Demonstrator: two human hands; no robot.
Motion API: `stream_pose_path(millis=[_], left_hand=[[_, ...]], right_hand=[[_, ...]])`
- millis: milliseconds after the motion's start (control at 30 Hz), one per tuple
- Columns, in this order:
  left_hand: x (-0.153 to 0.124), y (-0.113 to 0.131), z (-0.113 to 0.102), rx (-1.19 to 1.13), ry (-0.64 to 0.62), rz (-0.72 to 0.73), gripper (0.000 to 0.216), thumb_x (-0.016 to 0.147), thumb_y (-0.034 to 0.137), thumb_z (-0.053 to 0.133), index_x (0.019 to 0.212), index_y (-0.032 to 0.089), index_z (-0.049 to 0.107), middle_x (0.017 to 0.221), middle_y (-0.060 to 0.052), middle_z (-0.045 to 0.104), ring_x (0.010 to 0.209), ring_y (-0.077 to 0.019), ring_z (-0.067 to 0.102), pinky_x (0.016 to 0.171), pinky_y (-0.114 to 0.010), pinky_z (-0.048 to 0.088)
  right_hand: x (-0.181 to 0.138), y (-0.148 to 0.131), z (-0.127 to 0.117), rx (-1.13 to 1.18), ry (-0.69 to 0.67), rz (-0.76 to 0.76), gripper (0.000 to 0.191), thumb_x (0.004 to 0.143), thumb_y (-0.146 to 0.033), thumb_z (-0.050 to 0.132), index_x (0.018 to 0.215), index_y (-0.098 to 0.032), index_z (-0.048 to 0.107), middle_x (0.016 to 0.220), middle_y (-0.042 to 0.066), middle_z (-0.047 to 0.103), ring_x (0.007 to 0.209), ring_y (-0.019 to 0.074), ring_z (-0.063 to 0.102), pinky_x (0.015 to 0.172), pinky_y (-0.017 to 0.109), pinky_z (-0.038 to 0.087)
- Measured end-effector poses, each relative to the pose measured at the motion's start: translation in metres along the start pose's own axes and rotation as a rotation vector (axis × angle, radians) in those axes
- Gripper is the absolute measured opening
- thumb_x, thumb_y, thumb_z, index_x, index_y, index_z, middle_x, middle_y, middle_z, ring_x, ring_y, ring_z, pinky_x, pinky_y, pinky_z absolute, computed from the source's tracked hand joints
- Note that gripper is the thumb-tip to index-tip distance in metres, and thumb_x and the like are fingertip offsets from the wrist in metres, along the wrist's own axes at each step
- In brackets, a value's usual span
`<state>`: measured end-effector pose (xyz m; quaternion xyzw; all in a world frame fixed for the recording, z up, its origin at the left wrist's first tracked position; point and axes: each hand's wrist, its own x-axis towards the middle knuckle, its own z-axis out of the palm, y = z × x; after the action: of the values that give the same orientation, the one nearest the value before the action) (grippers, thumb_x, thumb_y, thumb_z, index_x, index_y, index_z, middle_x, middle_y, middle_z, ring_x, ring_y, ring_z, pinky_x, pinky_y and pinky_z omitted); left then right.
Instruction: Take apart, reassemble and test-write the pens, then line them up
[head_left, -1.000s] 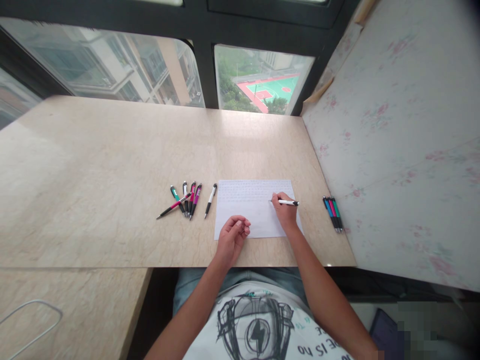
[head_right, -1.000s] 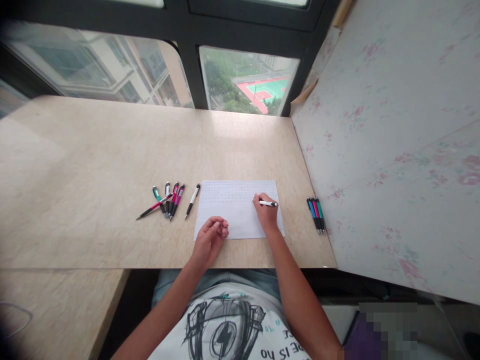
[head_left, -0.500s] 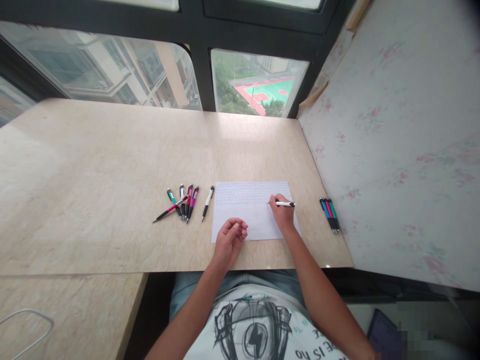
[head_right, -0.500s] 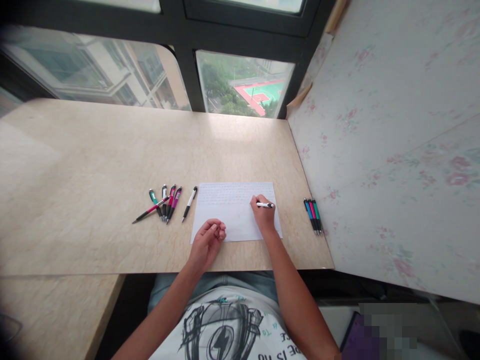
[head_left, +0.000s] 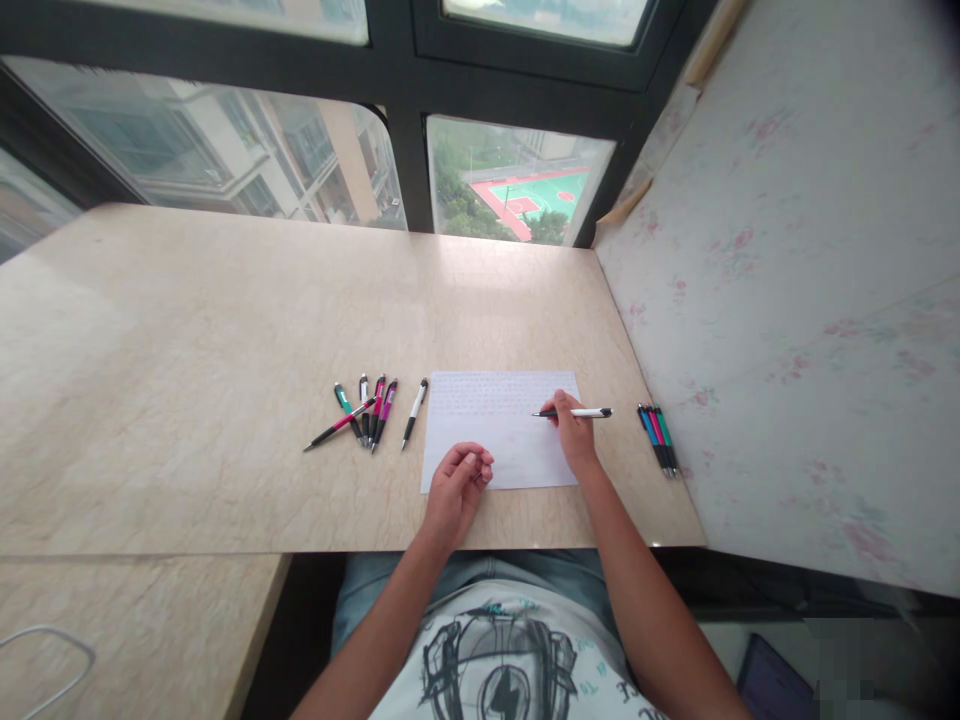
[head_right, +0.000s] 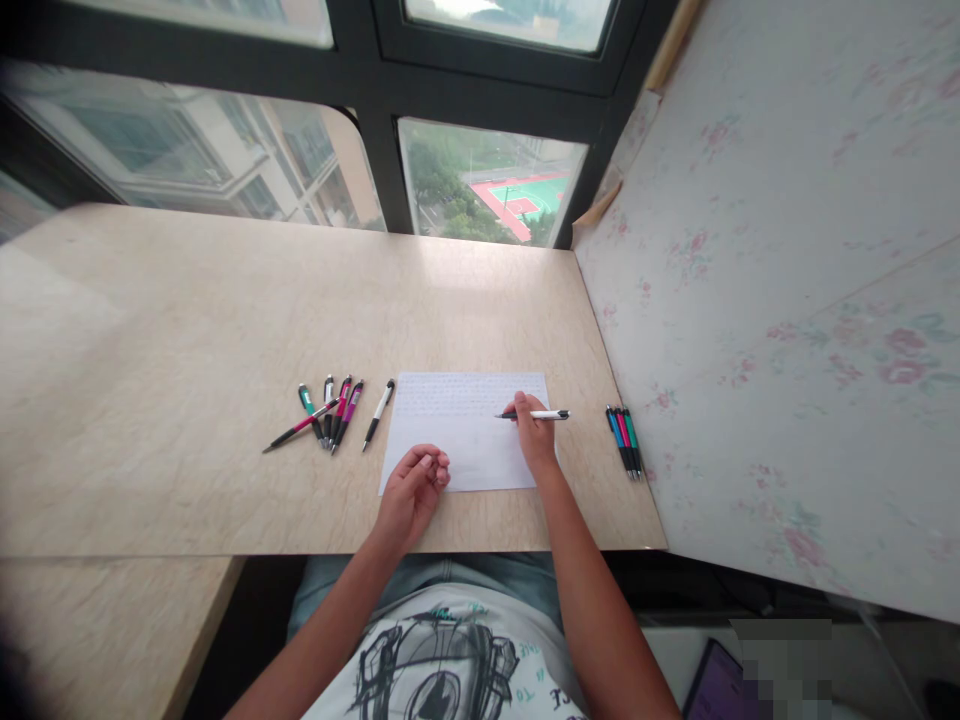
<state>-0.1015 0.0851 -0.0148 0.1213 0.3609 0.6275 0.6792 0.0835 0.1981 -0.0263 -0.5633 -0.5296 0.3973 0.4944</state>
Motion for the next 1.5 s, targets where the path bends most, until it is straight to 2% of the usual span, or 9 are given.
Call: stream_pose_path(millis=[100,200,300,367,500,733,1033,1267,1500], left_hand=[[0.001,-0.001,-0.001,0.010,-0.002,0.002,0.015,0.080,0.023,0.075,0.092,0.016,0.068,0.084,-0.004,0.066,0.069,-0.0083,0.058,0.068,-0.020,0.047],[0.001,-0.001,-0.002,0.012,-0.003,0.002,0.016,0.080,0.023,0.076,0.092,0.016,0.068,0.084,-0.004,0.066,0.069,-0.0083,0.058,0.068,-0.020,0.047],[0.001,-0.001,-0.002,0.016,-0.008,0.003,0.014,0.080,0.022,0.075,0.092,0.016,0.068,0.084,-0.004,0.066,0.069,-0.0084,0.058,0.068,-0.020,0.047],[0.001,-0.001,-0.001,0.018,-0.013,0.005,0.013,0.081,0.022,0.074,0.091,0.016,0.068,0.084,-0.004,0.066,0.069,-0.0084,0.058,0.068,-0.020,0.047],[0.001,-0.001,-0.002,0.015,-0.012,0.005,0.013,0.081,0.022,0.074,0.091,0.016,0.069,0.084,-0.004,0.066,0.069,-0.0081,0.058,0.069,-0.020,0.047],[0.001,-0.001,-0.001,0.011,-0.014,0.002,0.012,0.081,0.021,0.074,0.090,0.015,0.069,0.084,-0.004,0.066,0.069,-0.0079,0.058,0.069,-0.019,0.048],[0.000,0.000,0.000,-0.004,-0.012,-0.002,0.014,0.080,0.021,0.075,0.090,0.015,0.069,0.084,-0.004,0.066,0.069,-0.0076,0.058,0.068,-0.019,0.047],[0.001,-0.001,-0.001,-0.004,-0.019,0.002,0.013,0.081,0.021,0.074,0.091,0.015,0.069,0.085,-0.004,0.066,0.069,-0.0076,0.058,0.068,-0.018,0.047],[0.001,0.000,-0.001,-0.005,-0.018,-0.001,0.013,0.080,0.020,0.074,0.091,0.015,0.069,0.085,-0.004,0.066,0.069,-0.0076,0.059,0.069,-0.019,0.048]], right_hand=[[-0.007,-0.010,-0.002,0.082,-0.068,0.064,0.049,0.087,-0.064,0.054,0.073,-0.019,0.066,0.062,0.000,0.057,0.052,0.0125,0.048,0.049,0.026,0.038],[-0.021,-0.022,-0.004,0.158,-0.192,0.158,0.047,0.083,-0.059,0.063,0.106,-0.018,0.069,0.056,-0.004,0.053,0.046,0.0108,0.043,0.043,0.024,0.033],[-0.037,-0.028,-0.005,0.156,-0.297,0.250,0.083,0.079,-0.055,0.070,0.147,-0.018,0.040,0.051,-0.009,0.052,0.041,0.0105,0.040,0.039,0.022,0.030],[-0.045,-0.029,-0.005,0.111,-0.314,0.249,0.096,0.079,-0.052,0.070,0.155,-0.018,0.022,0.052,-0.009,0.056,0.042,0.0112,0.043,0.040,0.022,0.034],[-0.055,-0.029,-0.004,0.085,-0.296,0.232,0.081,0.084,-0.049,0.067,0.151,-0.022,0.033,0.052,-0.007,0.057,0.043,0.0108,0.042,0.042,0.021,0.035],[-0.063,-0.042,-0.001,0.400,-0.249,0.287,0.066,0.089,-0.056,0.059,0.143,-0.023,0.041,0.050,-0.011,0.044,0.041,0.0093,0.032,0.040,0.021,0.024],[-0.071,-0.044,0.000,0.341,-0.165,0.179,0.048,0.093,-0.047,0.056,0.133,-0.021,0.047,0.048,-0.011,0.045,0.043,0.0086,0.034,0.045,0.020,0.027],[-0.072,-0.042,0.000,0.328,-0.167,0.174,0.046,0.093,-0.046,0.055,0.131,-0.021,0.047,0.048,-0.011,0.046,0.043,0.0085,0.034,0.045,0.020,0.027],[-0.072,-0.046,0.002,0.440,-0.205,0.211,0.062,0.094,-0.049,0.055,0.146,-0.020,0.038,0.052,-0.010,0.044,0.044,0.0092,0.033,0.044,0.021,0.026]])
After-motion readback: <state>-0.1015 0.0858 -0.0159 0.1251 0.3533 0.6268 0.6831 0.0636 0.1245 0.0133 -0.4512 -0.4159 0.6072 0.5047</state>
